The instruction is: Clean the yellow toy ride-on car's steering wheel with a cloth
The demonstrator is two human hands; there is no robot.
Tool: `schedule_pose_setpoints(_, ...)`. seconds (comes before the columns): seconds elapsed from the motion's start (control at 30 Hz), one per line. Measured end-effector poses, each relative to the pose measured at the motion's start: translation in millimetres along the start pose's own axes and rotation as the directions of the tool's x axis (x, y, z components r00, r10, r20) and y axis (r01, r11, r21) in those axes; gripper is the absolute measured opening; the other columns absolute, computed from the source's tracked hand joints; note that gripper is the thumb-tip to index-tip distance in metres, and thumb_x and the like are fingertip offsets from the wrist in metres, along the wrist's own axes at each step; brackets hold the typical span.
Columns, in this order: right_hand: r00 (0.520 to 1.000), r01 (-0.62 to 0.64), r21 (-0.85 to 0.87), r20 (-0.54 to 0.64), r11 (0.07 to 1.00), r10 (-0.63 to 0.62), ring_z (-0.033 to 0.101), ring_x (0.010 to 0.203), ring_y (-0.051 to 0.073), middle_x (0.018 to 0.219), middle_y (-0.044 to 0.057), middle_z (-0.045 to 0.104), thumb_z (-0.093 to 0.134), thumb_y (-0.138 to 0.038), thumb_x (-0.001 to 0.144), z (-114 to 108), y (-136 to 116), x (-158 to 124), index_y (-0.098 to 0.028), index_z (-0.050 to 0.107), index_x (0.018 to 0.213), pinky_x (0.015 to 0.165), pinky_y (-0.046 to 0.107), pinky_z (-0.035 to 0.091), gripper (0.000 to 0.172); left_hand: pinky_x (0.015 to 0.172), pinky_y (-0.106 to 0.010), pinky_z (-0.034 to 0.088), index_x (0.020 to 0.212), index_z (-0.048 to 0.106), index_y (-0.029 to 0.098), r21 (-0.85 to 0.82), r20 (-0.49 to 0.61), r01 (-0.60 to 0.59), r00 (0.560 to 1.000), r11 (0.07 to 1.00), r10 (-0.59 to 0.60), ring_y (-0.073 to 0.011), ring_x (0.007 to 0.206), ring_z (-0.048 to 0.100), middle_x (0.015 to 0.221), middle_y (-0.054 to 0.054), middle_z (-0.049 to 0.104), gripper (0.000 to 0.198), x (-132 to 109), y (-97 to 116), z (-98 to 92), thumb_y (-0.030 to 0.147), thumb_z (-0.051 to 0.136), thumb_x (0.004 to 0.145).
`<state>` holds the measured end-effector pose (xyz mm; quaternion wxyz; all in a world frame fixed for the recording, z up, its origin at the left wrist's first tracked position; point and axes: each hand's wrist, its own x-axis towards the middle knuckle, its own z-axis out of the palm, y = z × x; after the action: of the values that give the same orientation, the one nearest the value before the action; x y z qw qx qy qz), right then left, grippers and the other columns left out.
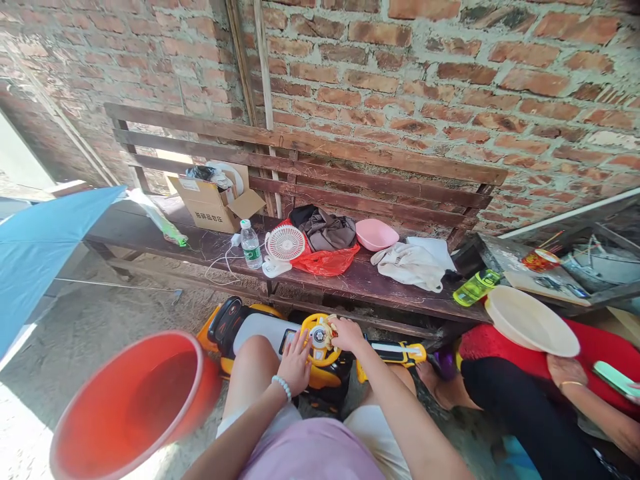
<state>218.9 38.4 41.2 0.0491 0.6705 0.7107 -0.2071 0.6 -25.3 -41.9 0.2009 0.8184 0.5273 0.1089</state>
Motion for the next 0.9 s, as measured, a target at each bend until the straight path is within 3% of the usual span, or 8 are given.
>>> schedule_pose_setpoints(0.1,0.999,-0.044,0.034,-0.026,0.998,0.045,0.064,0.113,0.028,0.119,0.007,0.068,0.072,-0.027,0.073,4,-1,-4,-0.032,0.064,0.13,0.091,0.035,0.045,0.058,0.129,-0.058,0.013,0.165,0.024,0.009,0.174,0.108,-0.08,0.992,0.981,0.062,-0.0328,0.161,0.003,0.174,-0.011,0.013,0.085,-2,0,3.2,0.022,0.047,0.084)
schedule_pose_setpoints(0.33,0.937,-0.283,0.27,-0.128,0.92,0.325,0.069,0.108,0.027,0.12,0.011,0.065,0.064,-0.035,0.082,47,-13,-38,-0.027,0.051,0.144,0.086,0.033,0.048,0.064,0.128,-0.058,0.015,0.165,0.019,0.012,0.288,0.033,-0.077,0.997,0.954,0.07,-0.0334,0.161,0.004,0.173,-0.013,0.015,0.085,-1,-2,22.9,0.024,0.048,0.086)
schedule_pose_setpoints(0.5,0.919,-0.279,0.415,-0.145,0.866,0.366,0.07,0.108,0.029,0.122,0.012,0.067,0.064,-0.03,0.081,81,-32,-72,-0.024,0.049,0.143,0.087,0.035,0.051,0.064,0.125,-0.058,0.022,0.165,0.012,0.008,0.274,0.06,-0.068,0.997,0.959,0.054,-0.036,0.161,0.001,0.173,-0.016,0.01,0.095,-1,-4,26.0,0.025,0.053,0.081)
schedule_pose_setpoints(0.63,0.928,-0.204,0.561,-0.151,0.802,0.342,0.07,0.109,0.025,0.124,0.01,0.069,0.064,-0.027,0.078,98,-42,-83,-0.025,0.048,0.141,0.088,0.033,0.053,0.065,0.124,-0.056,0.025,0.165,0.013,0.006,0.276,0.091,-0.068,0.995,0.959,0.045,-0.036,0.161,0.0,0.173,-0.017,0.007,0.099,-2,-3,25.0,0.026,0.056,0.078)
schedule_pose_setpoints(0.77,0.92,-0.236,0.597,-0.117,0.767,0.374,0.071,0.109,0.024,0.118,0.006,0.073,0.062,-0.033,0.081,89,-34,-73,-0.026,0.052,0.135,0.088,0.032,0.053,0.055,0.123,-0.053,0.027,0.164,0.019,0.002,0.327,0.097,-0.044,0.995,0.944,0.013,-0.0369,0.161,0.0,0.173,-0.021,0.008,0.098,-7,9,30.2,0.026,0.06,0.077)
schedule_pose_setpoints(0.9,0.912,-0.311,0.5,-0.082,0.808,0.402,0.071,0.107,0.024,0.118,0.005,0.075,0.059,-0.034,0.084,63,-20,-53,-0.026,0.055,0.133,0.085,0.032,0.051,0.05,0.12,-0.057,0.03,0.163,0.028,0.007,0.365,0.121,-0.021,0.992,0.931,-0.025,-0.0402,0.16,0.008,0.172,-0.022,0.016,0.09,-14,25,31.2,0.025,0.059,0.08)
